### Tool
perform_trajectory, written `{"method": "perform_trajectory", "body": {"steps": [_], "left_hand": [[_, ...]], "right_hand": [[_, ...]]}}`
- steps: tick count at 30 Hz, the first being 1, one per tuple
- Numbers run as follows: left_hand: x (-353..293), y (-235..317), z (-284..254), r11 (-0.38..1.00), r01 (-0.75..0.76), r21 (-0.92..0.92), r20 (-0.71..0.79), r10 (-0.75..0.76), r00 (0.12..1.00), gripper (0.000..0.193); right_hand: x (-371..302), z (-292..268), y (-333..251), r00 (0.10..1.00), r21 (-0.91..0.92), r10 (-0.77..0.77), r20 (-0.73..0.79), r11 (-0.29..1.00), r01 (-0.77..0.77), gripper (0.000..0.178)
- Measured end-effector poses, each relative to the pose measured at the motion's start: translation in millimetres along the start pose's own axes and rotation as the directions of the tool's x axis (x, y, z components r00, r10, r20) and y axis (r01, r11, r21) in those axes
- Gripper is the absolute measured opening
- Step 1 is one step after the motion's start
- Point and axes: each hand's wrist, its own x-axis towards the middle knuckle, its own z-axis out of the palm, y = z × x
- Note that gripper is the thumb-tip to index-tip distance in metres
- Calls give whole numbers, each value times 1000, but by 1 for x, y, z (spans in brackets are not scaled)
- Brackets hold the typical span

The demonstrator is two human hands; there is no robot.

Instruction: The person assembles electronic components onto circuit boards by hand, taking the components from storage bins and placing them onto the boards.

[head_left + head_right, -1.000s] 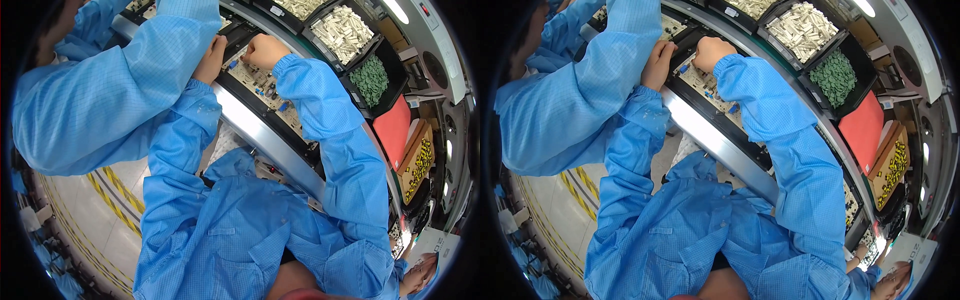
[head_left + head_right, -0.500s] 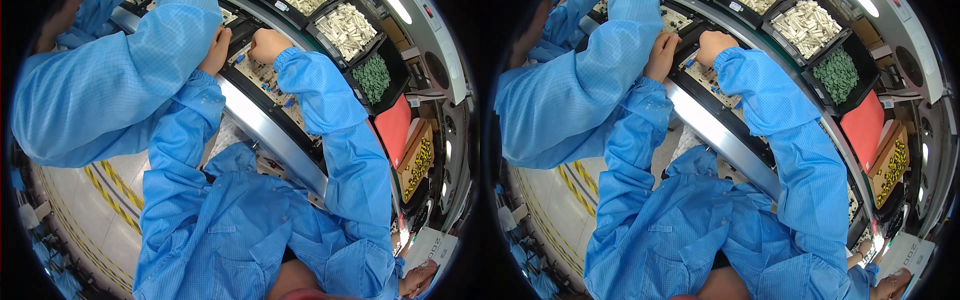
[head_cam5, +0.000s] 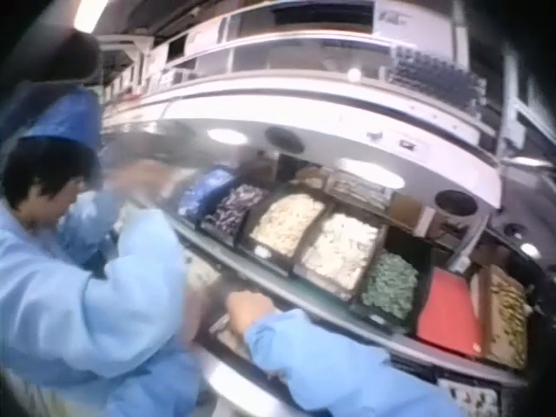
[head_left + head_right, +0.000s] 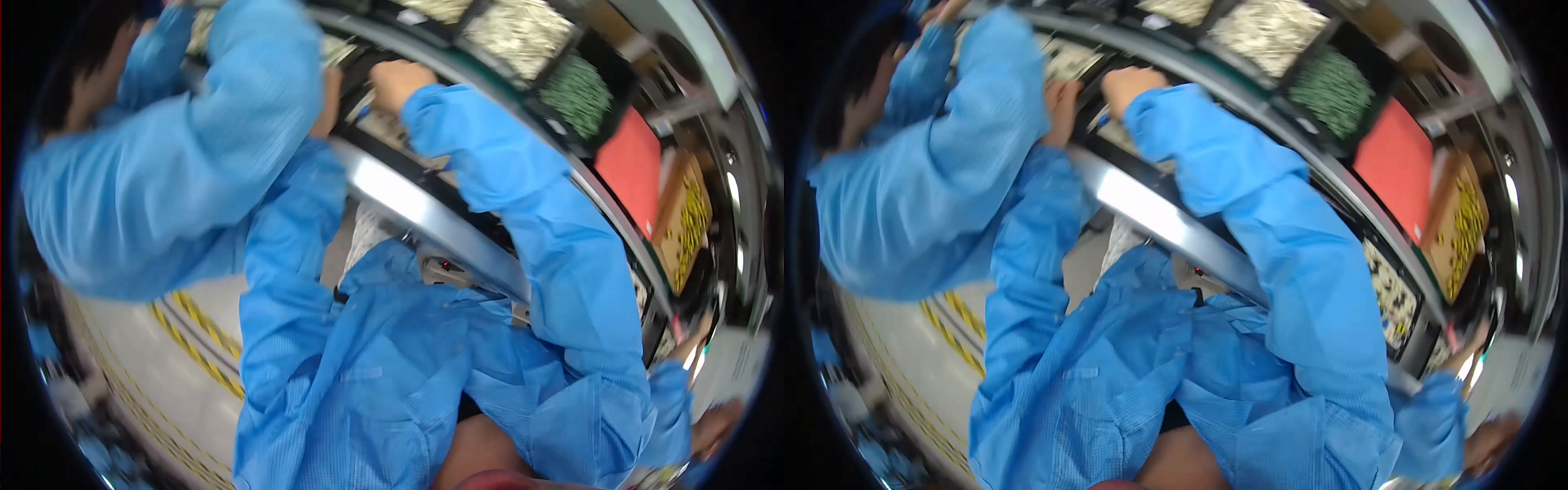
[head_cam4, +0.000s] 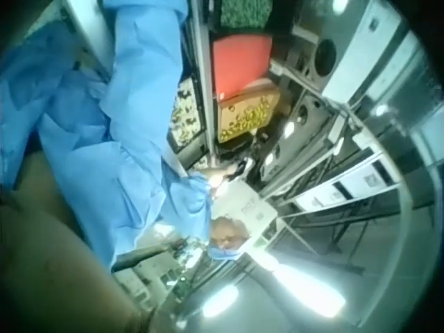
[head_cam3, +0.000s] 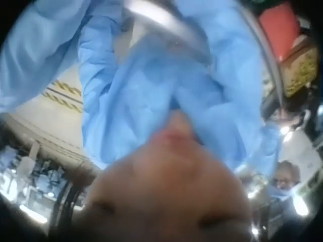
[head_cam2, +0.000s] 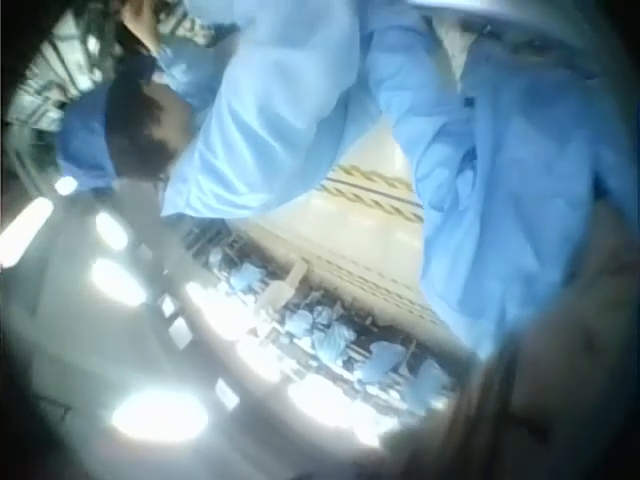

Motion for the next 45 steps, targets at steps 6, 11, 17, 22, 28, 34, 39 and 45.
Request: {"method": "perform_trajectory", "body": {"steps": [6,11,17,22,28,34,39,45], "left_hand": [[-31,-2,12,1000,-20,-4,104,21,994,25],[-84,79,-10,944,-258,205,136,234,963,38],[-99,126,-8,993,-25,113,60,18,998,34],[-95,127,-6,987,-38,154,29,34,999,30],[-98,125,-10,988,-45,151,26,42,999,28],[-103,127,-12,987,-40,155,21,37,999,23],[-105,133,-14,981,-145,132,32,142,989,22],[-112,143,-17,975,-188,123,57,182,982,21]], "right_hand": [[-86,-53,73,974,310,-12,-228,947,84,27],[-238,-106,209,795,253,312,-520,945,-205,27],[-437,-107,441,51,366,720,-692,411,-835,30],[-521,-43,527,80,152,897,-434,161,-975,52],[-518,-40,521,110,552,991,-73,132,-823,38],[-493,-75,445,513,930,827,-229,29,367,21],[-451,-114,344,714,894,610,-343,-22,448,38],[-392,-119,277,895,955,363,-261,-41,295,46]]}}
